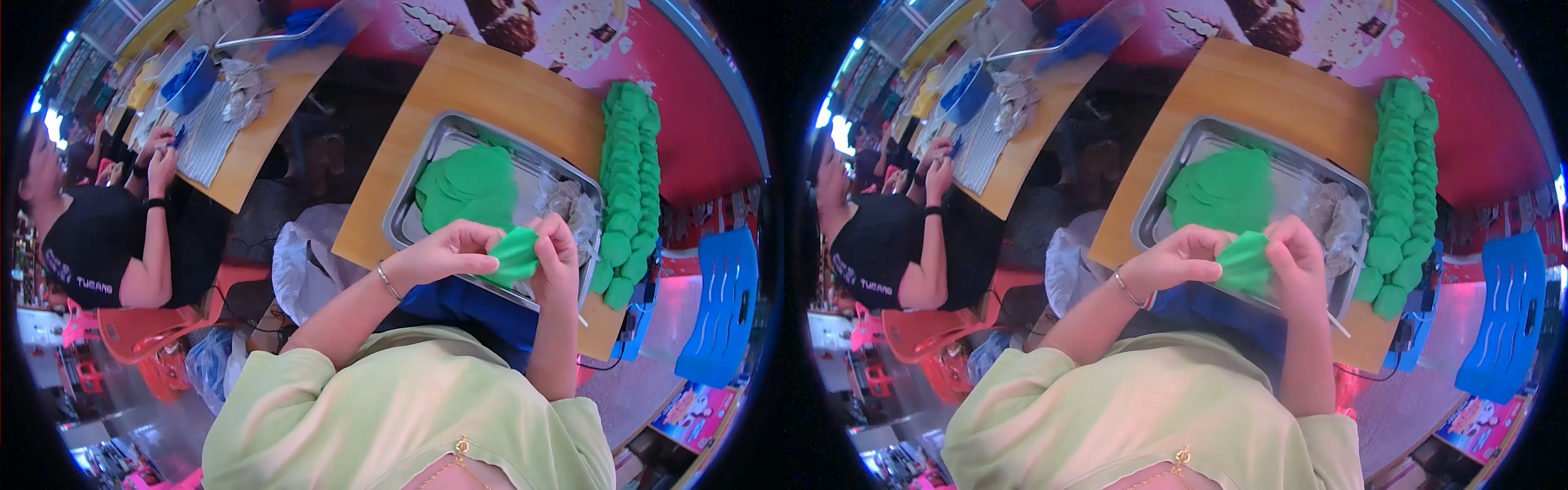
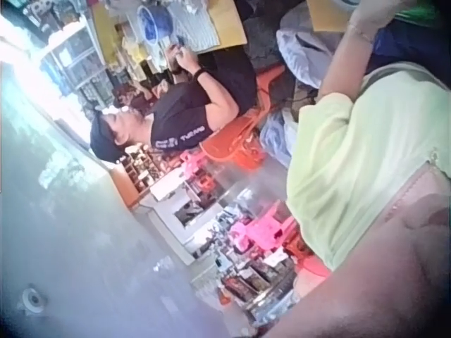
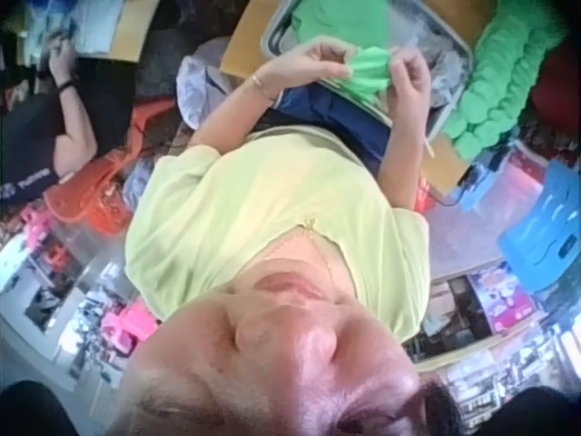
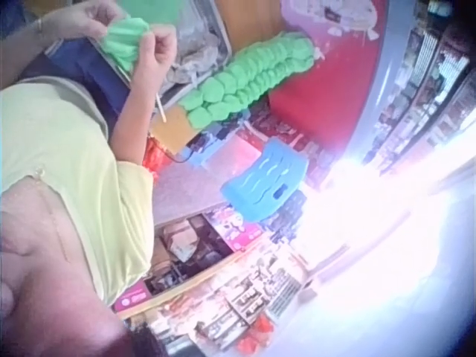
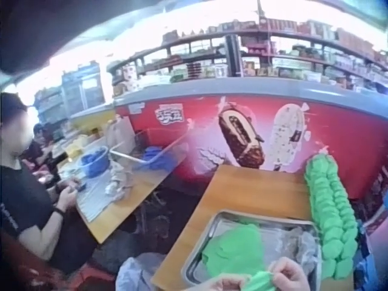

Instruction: Assembling small green fabric decorations by stuffing fabric circles with material and folding them using a bamboo skewer.

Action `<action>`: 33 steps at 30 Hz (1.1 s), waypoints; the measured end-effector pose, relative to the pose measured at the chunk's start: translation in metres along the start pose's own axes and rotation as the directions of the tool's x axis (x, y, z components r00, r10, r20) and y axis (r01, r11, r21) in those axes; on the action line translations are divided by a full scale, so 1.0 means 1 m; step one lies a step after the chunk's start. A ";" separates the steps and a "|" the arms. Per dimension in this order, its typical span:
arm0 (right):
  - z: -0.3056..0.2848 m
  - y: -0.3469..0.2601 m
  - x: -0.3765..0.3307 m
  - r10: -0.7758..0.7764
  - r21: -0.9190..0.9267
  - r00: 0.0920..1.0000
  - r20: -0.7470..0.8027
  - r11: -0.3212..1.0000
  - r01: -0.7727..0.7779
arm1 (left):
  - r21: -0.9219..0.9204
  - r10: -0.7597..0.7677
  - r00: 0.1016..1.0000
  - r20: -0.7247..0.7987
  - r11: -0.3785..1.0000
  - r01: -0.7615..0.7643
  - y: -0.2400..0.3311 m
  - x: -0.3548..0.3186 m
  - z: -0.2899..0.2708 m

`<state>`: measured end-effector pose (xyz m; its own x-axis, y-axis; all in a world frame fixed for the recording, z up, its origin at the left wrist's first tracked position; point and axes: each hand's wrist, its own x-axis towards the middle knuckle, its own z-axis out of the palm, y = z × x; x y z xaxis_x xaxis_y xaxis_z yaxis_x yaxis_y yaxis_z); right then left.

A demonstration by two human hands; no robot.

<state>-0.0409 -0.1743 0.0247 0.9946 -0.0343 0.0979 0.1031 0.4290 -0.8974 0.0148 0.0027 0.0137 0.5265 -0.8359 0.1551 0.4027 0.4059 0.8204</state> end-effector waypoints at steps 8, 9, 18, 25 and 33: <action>0.006 -0.004 -0.002 -0.092 -0.415 0.985 -0.142 0.909 0.025 | -0.007 0.012 0.997 -0.074 1.000 -0.013 -0.006 -0.003 0.009; 0.010 -0.004 -0.001 -0.093 -0.419 0.987 -0.134 0.907 0.028 | 0.018 0.059 0.972 -0.228 0.998 -0.056 -0.008 -0.002 0.009; 0.009 0.000 0.000 -0.126 -0.380 0.980 -0.153 0.923 0.059 | 0.682 0.413 0.890 -0.192 0.709 -0.183 -0.002 -0.002 0.007; 0.010 0.004 -0.008 -0.207 -0.478 0.978 -0.033 0.862 0.166 | -0.394 -0.225 0.905 -0.361 0.916 0.071 -0.014 -0.002 0.012; -0.003 0.003 -0.008 -0.198 -0.436 0.975 0.098 0.873 0.221 | -0.515 -0.135 0.945 -0.297 0.856 -0.040 -0.002 0.001 0.025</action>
<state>-0.0481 -0.1756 0.0203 0.9486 -0.0302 0.3151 0.3144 -0.0267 -0.9489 -0.0043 -0.0085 0.0262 0.6657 -0.7353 -0.1272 0.7095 0.5708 0.4131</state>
